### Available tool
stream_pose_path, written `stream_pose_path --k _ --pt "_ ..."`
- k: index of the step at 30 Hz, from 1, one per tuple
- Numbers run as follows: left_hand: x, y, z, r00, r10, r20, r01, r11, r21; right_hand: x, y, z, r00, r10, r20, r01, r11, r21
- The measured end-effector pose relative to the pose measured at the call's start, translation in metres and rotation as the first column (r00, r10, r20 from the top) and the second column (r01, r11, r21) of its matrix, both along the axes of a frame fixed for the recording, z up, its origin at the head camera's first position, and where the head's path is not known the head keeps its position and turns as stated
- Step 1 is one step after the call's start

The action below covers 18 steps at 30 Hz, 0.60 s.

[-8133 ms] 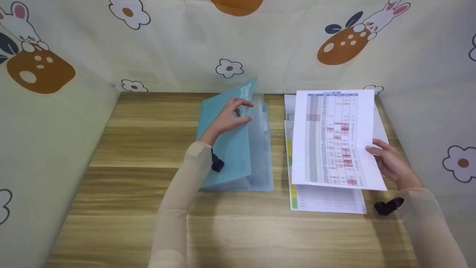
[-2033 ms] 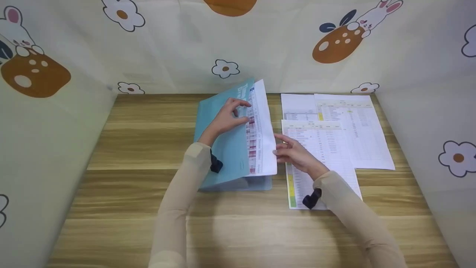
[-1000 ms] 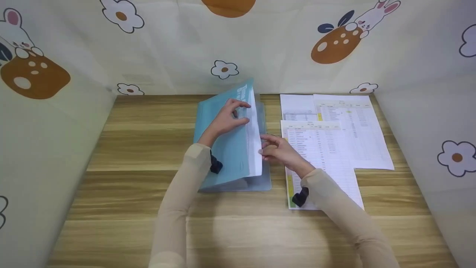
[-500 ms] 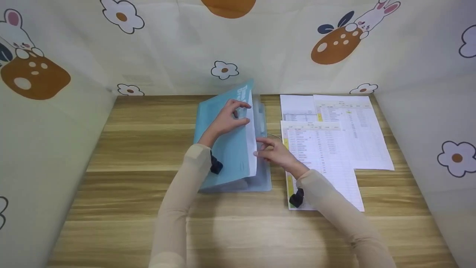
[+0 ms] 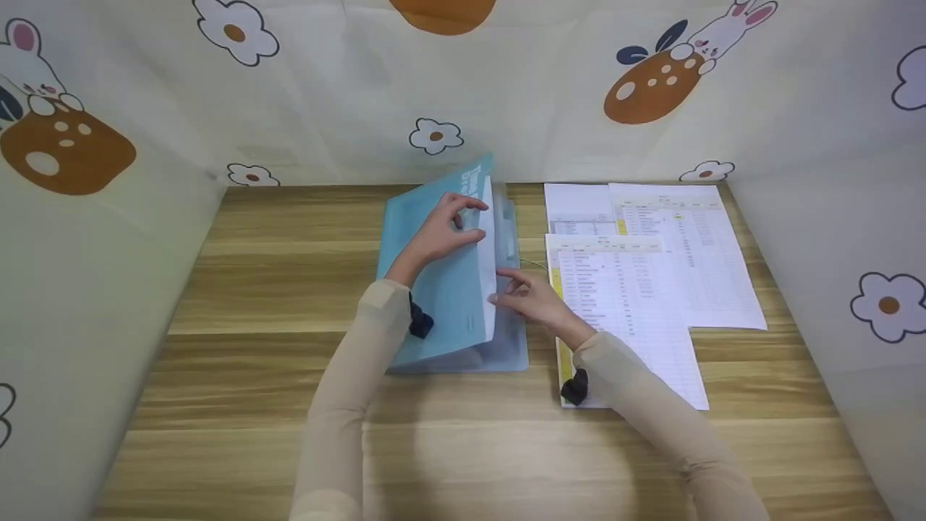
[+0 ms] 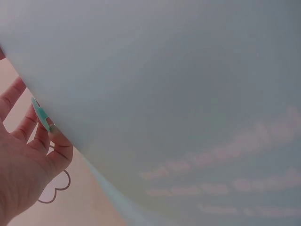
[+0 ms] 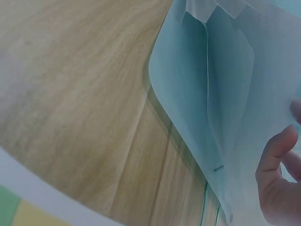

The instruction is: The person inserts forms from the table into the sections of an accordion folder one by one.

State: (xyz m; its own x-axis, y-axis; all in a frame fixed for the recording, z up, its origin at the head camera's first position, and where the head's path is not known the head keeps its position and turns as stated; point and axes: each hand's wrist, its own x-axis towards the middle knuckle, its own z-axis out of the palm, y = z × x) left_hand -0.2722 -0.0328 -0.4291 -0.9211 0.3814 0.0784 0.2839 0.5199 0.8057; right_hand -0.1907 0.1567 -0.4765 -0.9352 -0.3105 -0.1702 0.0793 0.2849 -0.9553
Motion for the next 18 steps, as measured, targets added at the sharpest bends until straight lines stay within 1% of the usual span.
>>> stream_pose_path --k 3,6,8,10,14,18 --pt "0.0 0.0 0.0 1.0 0.001 0.001 -0.001 1.0 -0.004 0.004 0.005 0.013 1.0 -0.004 0.012 0.005 1.0 -0.012" --pt "0.0 -0.001 0.0 1.0 0.004 0.005 -0.004 1.0 -0.005 0.005 0.015 0.023 1.0 -0.02 0.001 0.02 0.999 -0.031" --pt "-0.001 -0.001 -0.001 1.0 0.002 0.007 -0.002 1.0 -0.001 0.001 0.026 0.022 0.999 -0.038 -0.001 0.038 0.998 -0.058" --pt "-0.001 -0.002 -0.001 1.0 -0.001 0.011 0.001 1.0 0.005 -0.003 0.039 0.017 0.998 -0.066 -0.001 0.066 0.995 -0.073" --pt "-0.002 -0.002 -0.002 1.0 0.0 0.016 0.0 1.0 0.0 -0.012 0.067 0.007 0.992 -0.127 -0.012 0.126 0.991 -0.033" --pt "-0.002 -0.002 -0.001 1.0 -0.004 0.018 0.004 1.0 0.008 -0.014 0.093 0.007 0.987 -0.162 -0.016 0.162 0.987 0.0"
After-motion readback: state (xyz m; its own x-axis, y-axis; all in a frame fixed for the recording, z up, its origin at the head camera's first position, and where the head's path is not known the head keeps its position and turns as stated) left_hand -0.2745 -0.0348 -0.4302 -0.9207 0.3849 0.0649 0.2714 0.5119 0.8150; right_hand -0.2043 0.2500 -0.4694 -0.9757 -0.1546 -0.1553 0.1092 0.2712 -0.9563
